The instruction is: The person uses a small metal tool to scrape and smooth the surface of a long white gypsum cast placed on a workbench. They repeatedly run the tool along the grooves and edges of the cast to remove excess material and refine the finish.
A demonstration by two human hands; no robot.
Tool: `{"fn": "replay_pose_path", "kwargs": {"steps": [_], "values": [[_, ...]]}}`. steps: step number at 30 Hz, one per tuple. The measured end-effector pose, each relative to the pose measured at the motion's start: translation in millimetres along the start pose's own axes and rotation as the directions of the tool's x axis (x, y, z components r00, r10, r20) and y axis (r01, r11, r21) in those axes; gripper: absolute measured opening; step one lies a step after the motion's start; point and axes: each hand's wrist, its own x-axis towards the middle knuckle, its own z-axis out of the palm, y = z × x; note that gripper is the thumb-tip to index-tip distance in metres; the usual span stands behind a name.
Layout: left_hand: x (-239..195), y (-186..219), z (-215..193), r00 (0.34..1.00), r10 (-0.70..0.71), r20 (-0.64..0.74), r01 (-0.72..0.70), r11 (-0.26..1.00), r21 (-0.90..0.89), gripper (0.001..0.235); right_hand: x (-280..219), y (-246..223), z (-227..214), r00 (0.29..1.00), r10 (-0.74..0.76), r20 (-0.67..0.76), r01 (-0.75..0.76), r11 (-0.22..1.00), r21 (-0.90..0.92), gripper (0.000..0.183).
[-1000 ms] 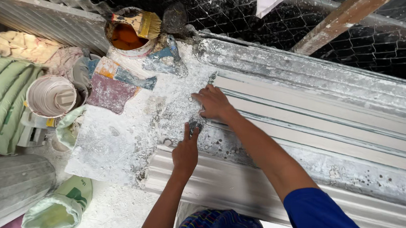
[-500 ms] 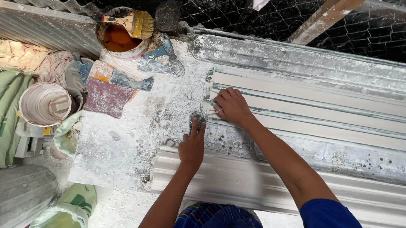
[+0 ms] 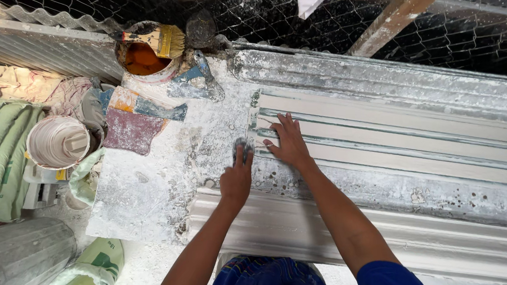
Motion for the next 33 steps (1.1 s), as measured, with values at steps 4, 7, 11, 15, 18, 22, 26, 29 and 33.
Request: {"fn": "replay_pose_path", "kwargs": {"steps": [4, 7, 11, 15, 18, 22, 26, 29, 33], "values": [[5, 0, 2, 0.999, 0.033, -0.027, -0.033, 0.999, -0.01, 0.074, 3, 3, -11, 0.999, 0.02, 0.048, -0.02, 1.0, 0.0, 0.066], [3, -10, 0, 0.998, 0.059, -0.022, -0.059, 0.998, 0.019, 0.073, 5, -5, -9, 0.997, 0.036, 0.067, -0.034, 0.999, -0.039, 0.069], [6, -8, -1, 0.999, 0.039, 0.031, -0.038, 0.998, -0.041, 0.075, 0, -6, -12, 0.998, 0.016, 0.064, -0.015, 1.0, -0.017, 0.072], [9, -12, -5, 0.998, 0.07, 0.008, -0.069, 0.998, -0.005, 0.07, -2, -5, -10, 0.998, 0.025, 0.058, -0.024, 0.999, -0.024, 0.074], [7, -14, -6, 0.997, 0.07, 0.04, -0.07, 0.998, 0.007, 0.072, -1, -5, -8, 0.997, 0.016, 0.075, -0.011, 0.998, -0.066, 0.074], [16, -7, -12, 0.994, 0.041, 0.097, -0.042, 0.999, 0.013, 0.072, 7, -3, -10, 0.992, 0.046, 0.116, -0.032, 0.992, -0.12, 0.074], [20, -5, -14, 0.997, 0.057, 0.049, -0.057, 0.998, -0.002, 0.074, 3, -4, -8, 0.983, 0.092, 0.157, -0.075, 0.991, -0.115, 0.073], [27, -7, -17, 0.994, 0.046, 0.096, -0.041, 0.998, -0.044, 0.068, 3, -5, -8, 0.978, 0.128, 0.167, -0.111, 0.988, -0.106, 0.071], [31, -9, -13, 0.997, 0.056, 0.044, -0.054, 0.997, -0.05, 0.07, -1, -6, -1, 0.982, 0.121, 0.142, -0.106, 0.989, -0.107, 0.068]]}}
